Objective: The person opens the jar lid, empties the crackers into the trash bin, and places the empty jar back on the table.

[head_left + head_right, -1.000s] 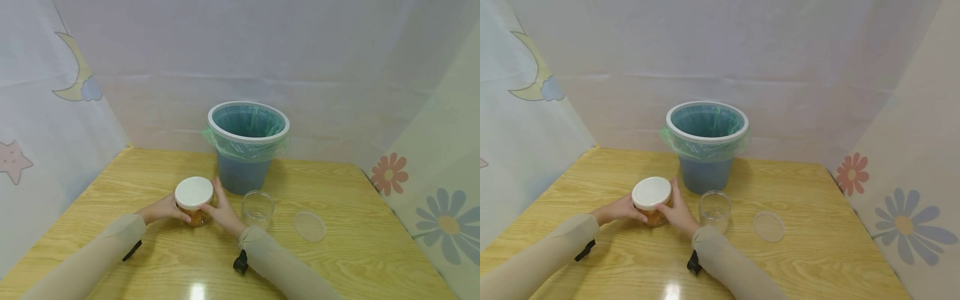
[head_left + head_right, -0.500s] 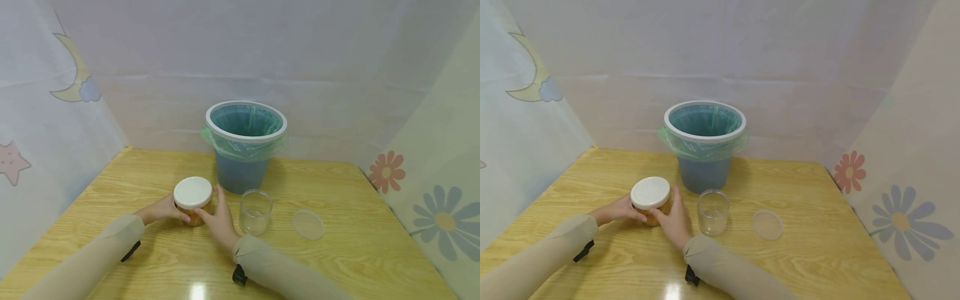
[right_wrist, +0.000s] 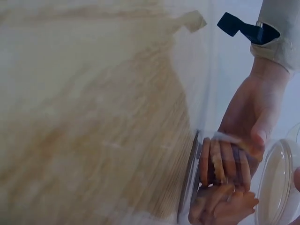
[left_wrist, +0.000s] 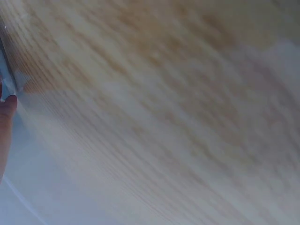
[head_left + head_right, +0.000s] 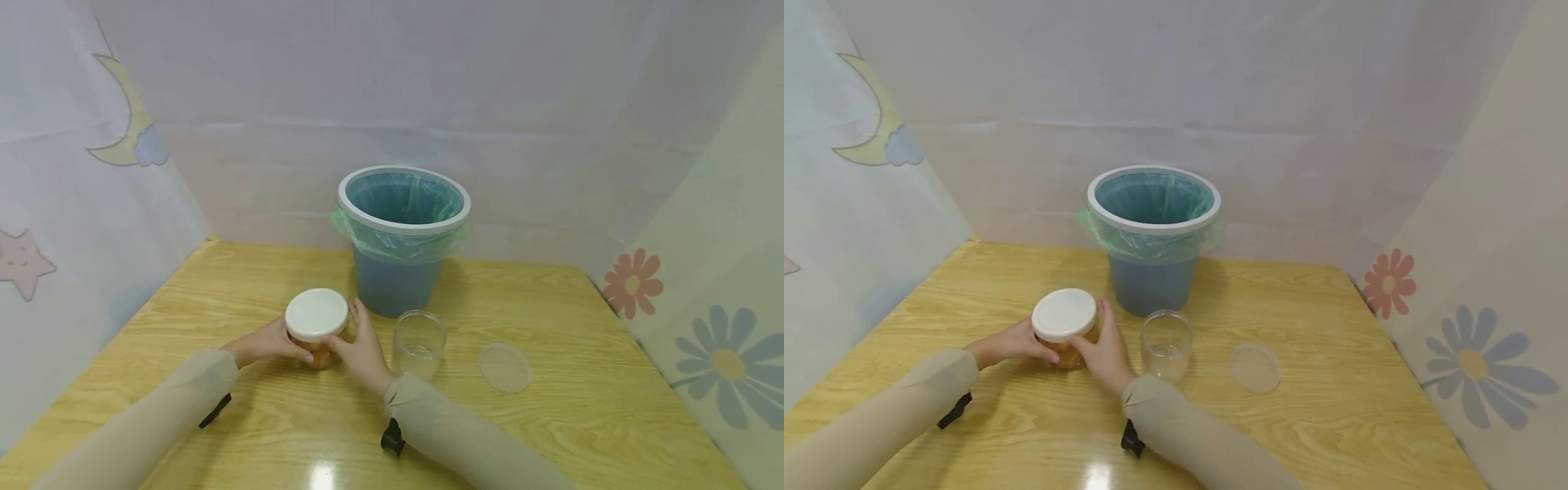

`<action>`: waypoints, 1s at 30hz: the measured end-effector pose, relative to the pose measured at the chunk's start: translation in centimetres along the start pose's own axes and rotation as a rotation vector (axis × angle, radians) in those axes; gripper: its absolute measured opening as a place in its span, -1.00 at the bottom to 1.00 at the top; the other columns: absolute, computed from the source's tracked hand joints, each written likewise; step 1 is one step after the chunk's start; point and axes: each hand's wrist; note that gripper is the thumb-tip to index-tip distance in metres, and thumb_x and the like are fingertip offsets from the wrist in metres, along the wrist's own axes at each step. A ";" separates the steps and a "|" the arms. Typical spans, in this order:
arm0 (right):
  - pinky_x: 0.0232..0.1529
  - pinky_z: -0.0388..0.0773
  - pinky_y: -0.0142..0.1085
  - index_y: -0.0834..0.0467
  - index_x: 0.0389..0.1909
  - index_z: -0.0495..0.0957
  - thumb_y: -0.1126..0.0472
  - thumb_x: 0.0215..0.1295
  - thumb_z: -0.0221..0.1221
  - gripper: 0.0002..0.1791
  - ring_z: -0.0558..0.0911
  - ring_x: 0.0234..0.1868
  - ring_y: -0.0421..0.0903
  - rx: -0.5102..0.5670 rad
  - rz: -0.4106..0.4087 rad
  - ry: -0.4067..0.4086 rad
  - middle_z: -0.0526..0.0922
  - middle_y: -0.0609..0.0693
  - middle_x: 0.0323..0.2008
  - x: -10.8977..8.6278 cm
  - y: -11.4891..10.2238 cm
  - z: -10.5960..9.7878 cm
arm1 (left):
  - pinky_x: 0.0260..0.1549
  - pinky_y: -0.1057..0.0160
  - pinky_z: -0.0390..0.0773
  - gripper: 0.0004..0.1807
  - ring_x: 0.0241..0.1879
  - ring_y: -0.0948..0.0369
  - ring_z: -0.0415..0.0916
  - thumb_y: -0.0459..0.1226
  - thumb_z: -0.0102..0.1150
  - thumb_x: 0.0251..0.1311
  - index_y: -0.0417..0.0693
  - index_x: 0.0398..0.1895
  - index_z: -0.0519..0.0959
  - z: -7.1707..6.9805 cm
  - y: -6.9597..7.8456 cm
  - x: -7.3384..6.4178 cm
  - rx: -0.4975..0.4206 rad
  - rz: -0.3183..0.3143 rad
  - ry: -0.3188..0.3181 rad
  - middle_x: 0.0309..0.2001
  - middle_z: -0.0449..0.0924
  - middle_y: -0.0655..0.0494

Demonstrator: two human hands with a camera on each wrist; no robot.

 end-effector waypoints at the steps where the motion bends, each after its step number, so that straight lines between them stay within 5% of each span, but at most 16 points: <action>1: 0.40 -0.07 0.12 0.39 0.48 -0.15 0.28 0.28 0.27 -0.05 0.02 0.47 0.18 -0.003 -0.013 -0.013 0.07 0.27 0.46 0.1 0.1 -0.1 | 0.29 -0.31 0.00 0.21 0.35 -0.23 0.06 -0.29 0.55 -0.09 -0.27 0.48 -0.15 0.0 0.0 -0.1 -0.003 0.001 -0.002 0.37 0.10 -0.32; 7: 0.42 -0.10 0.07 0.44 0.47 -0.21 0.34 0.32 0.21 -0.08 0.03 0.47 0.19 -0.002 -0.079 -0.105 0.03 0.32 0.45 0.8 0.7 -0.8 | 0.29 -0.31 0.00 0.21 0.35 -0.24 0.06 -0.29 0.55 -0.10 -0.27 0.48 -0.15 0.1 0.0 -0.1 -0.040 0.027 -0.025 0.37 0.09 -0.32; 17: 0.43 -0.17 0.08 0.40 0.49 -0.27 0.33 0.37 0.16 -0.08 -0.04 0.49 0.14 -0.029 -0.054 -0.201 -0.05 0.30 0.48 1.3 0.7 -2.0 | 0.28 -0.28 0.06 0.19 0.31 -0.15 0.14 -0.26 0.55 -0.08 -0.29 0.47 -0.13 0.1 -0.1 0.1 -0.028 0.033 -0.038 0.34 0.15 -0.30; 30: 0.33 0.06 0.21 0.39 0.47 -0.13 0.32 0.26 0.29 -0.05 0.09 0.40 0.34 0.026 -0.065 0.065 0.10 0.38 0.41 -0.4 0.0 -0.4 | 0.28 -0.25 0.05 0.20 0.32 -0.14 0.13 -0.26 0.55 -0.09 -0.28 0.48 -0.13 0.0 -0.1 -0.1 -0.005 0.011 -0.005 0.35 0.14 -0.30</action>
Point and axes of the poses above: each hand's wrist, its own x-axis towards the middle knuckle, its own z-axis out of the palm, y = z × x
